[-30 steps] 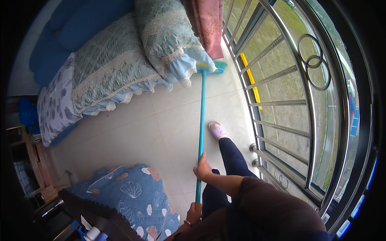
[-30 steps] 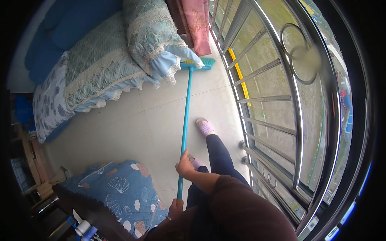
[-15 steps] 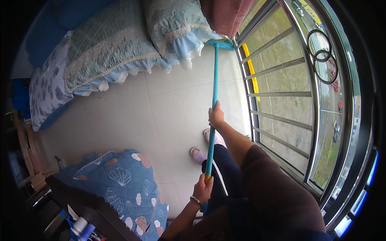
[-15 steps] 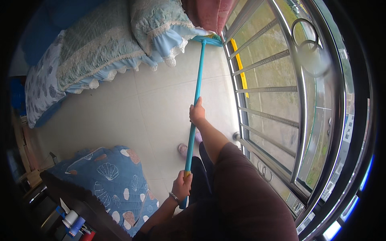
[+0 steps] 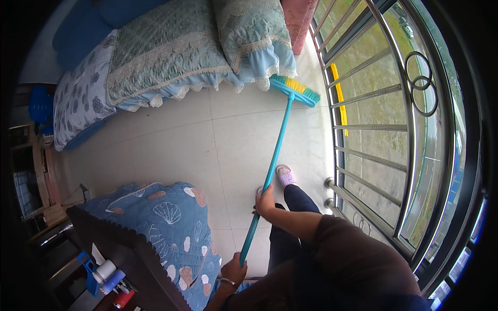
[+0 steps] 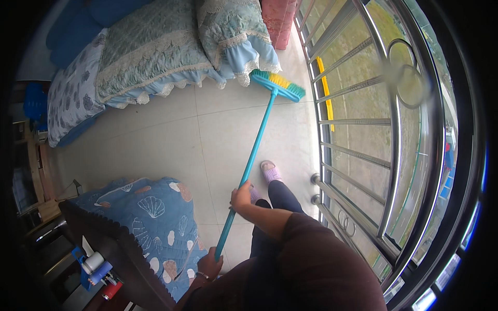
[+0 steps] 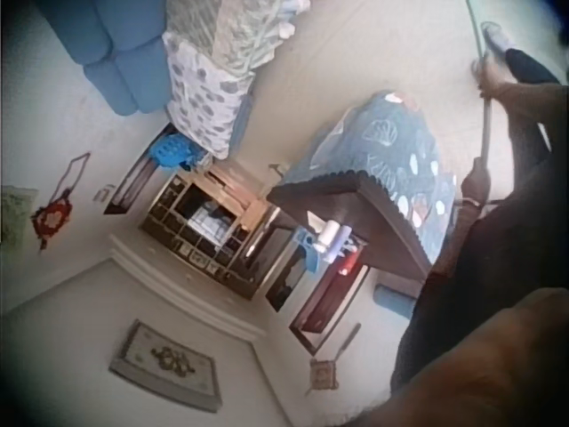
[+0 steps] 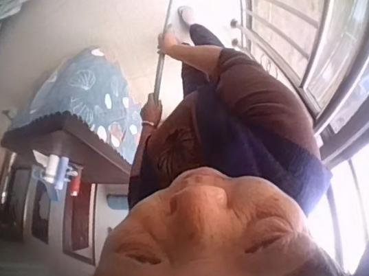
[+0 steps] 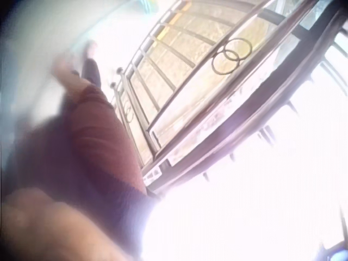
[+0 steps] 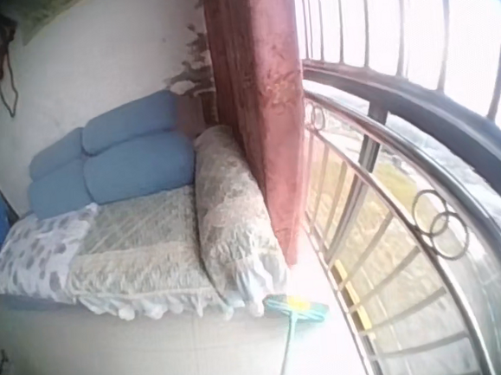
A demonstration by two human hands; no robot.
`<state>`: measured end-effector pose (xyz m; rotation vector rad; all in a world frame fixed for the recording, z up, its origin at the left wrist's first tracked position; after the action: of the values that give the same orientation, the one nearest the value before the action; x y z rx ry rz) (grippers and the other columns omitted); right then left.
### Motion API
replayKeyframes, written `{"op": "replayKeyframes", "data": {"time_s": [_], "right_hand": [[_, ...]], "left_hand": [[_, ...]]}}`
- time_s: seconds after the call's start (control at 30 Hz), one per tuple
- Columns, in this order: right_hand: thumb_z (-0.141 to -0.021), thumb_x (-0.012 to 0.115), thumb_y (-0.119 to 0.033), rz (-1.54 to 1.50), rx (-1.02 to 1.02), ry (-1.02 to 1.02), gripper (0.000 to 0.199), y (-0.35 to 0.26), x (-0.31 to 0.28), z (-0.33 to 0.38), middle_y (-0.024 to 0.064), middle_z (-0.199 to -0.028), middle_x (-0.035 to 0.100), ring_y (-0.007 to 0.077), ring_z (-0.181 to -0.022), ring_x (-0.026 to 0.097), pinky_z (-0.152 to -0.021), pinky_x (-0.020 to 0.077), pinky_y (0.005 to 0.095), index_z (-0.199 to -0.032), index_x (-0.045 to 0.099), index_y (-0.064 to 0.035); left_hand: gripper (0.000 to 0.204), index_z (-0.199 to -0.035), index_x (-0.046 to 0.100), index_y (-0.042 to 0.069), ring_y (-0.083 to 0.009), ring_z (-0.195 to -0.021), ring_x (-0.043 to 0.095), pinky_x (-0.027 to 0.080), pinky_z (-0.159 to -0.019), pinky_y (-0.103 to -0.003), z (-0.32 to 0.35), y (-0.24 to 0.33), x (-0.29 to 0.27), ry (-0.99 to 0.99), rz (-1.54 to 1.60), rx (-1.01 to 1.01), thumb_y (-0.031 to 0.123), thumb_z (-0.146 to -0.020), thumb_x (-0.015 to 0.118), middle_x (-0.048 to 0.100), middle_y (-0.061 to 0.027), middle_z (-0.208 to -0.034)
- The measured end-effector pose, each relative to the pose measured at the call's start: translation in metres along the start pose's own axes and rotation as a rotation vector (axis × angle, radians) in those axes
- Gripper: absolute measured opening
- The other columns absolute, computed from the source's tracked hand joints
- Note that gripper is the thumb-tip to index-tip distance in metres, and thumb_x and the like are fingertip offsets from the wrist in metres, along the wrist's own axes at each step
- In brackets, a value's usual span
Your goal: The person adjusts a pink floral blanket and blue cushions on a sofa, then picks up a broom and sweeps the tiled floor of a balcony area. The person moves around the room, sweeping near the sofa and along the balcony railing.
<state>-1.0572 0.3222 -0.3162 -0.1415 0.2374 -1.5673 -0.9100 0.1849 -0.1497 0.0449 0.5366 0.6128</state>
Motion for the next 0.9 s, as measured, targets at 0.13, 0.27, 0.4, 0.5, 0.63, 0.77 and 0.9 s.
{"op": "replayKeyframes", "data": {"time_s": [0.13,0.27,0.4,0.5,0.63,0.77,0.9], "right_hand": [[-0.086,0.045,-0.010,0.218,-0.306,0.152,0.041,-0.097,-0.044,-0.050,0.0200,-0.075,0.055,0.0281,-0.052,0.059,-0.044,0.0518,0.0387,-0.117,0.018,-0.0022],[-0.081,0.050,-0.003,0.340,-0.206,0.087,0.037,-0.125,-0.051,-0.076,0.0252,-0.088,0.056,0.0332,-0.056,0.064,-0.043,0.0550,0.0396,-0.106,0.023,0.0012],[-0.080,0.055,-0.005,0.329,-0.093,-0.025,0.043,-0.057,0.014,-0.066,0.0246,-0.094,0.052,0.0379,-0.062,0.064,-0.042,0.0555,0.0432,-0.107,0.022,-0.0010],[-0.080,0.056,-0.007,0.284,-0.062,-0.163,0.044,0.005,0.078,-0.016,0.0232,-0.089,0.047,0.0353,-0.055,0.063,-0.038,0.0549,0.0412,-0.103,0.019,-0.0006],[-0.082,0.051,-0.006,-0.011,-0.028,-0.151,0.033,0.002,0.102,0.035,0.0202,-0.083,0.047,0.0332,-0.051,0.060,-0.042,0.0557,0.0448,-0.100,0.025,0.0015],[-0.083,0.047,-0.004,-0.136,-0.032,-0.032,0.025,-0.048,0.077,0.059,0.0187,-0.079,0.047,0.0308,-0.049,0.057,-0.046,0.0564,0.0453,-0.097,0.030,0.0057],[-0.085,0.048,-0.008,-0.310,-0.023,0.055,0.025,-0.075,0.039,0.034,0.0200,-0.078,0.051,0.0326,-0.051,0.060,-0.045,0.0564,0.0438,-0.097,0.031,0.0060]], "left_hand": [[0.030,-0.104,0.045,0.010,-0.0409,-0.071,0.060,0.047,-0.062,-0.051,-0.068,0.068,-0.010,0.083,0.088,0.097,0.029,-0.083,0.056,0.062,-0.0188,-0.073],[0.030,-0.101,0.045,0.009,-0.0411,-0.073,0.060,0.047,-0.063,-0.050,-0.086,0.087,-0.027,0.085,0.115,0.110,0.031,-0.083,0.056,0.062,-0.0189,-0.075],[0.033,-0.104,0.048,0.010,-0.0395,-0.075,0.061,0.048,-0.065,-0.048,-0.042,0.007,-0.029,0.036,0.075,-0.048,0.033,-0.082,0.058,0.063,-0.0177,-0.079],[0.039,-0.114,0.051,0.014,-0.0345,-0.077,0.063,0.049,-0.064,-0.044,0.036,-0.051,-0.049,0.063,-0.053,-0.221,0.033,-0.081,0.061,0.065,-0.0152,-0.083],[0.043,-0.117,0.054,0.018,-0.0285,-0.074,0.065,0.049,-0.061,-0.039,0.089,-0.029,-0.108,0.370,-0.374,-0.322,0.018,-0.076,0.068,0.064,-0.0103,-0.081],[0.039,-0.108,0.060,0.014,-0.0236,-0.077,0.063,0.049,-0.071,-0.036,0.085,0.007,-0.153,0.488,-0.491,-0.149,0.013,-0.071,0.072,0.062,-0.0076,-0.082],[0.023,-0.093,0.066,0.011,-0.0193,-0.086,0.057,0.047,-0.083,-0.040,0.091,0.087,-0.186,0.970,-0.486,0.528,0.012,-0.071,0.072,0.059,-0.0034,-0.079]]}}
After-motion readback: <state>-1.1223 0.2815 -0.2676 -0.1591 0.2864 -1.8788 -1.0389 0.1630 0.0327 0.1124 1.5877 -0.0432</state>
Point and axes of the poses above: each hand's wrist, its own z-axis away from the middle knuckle, its own x-axis out of the palm, y = z × x, the point moved 8 cm from there along -z, towards the middle knuckle
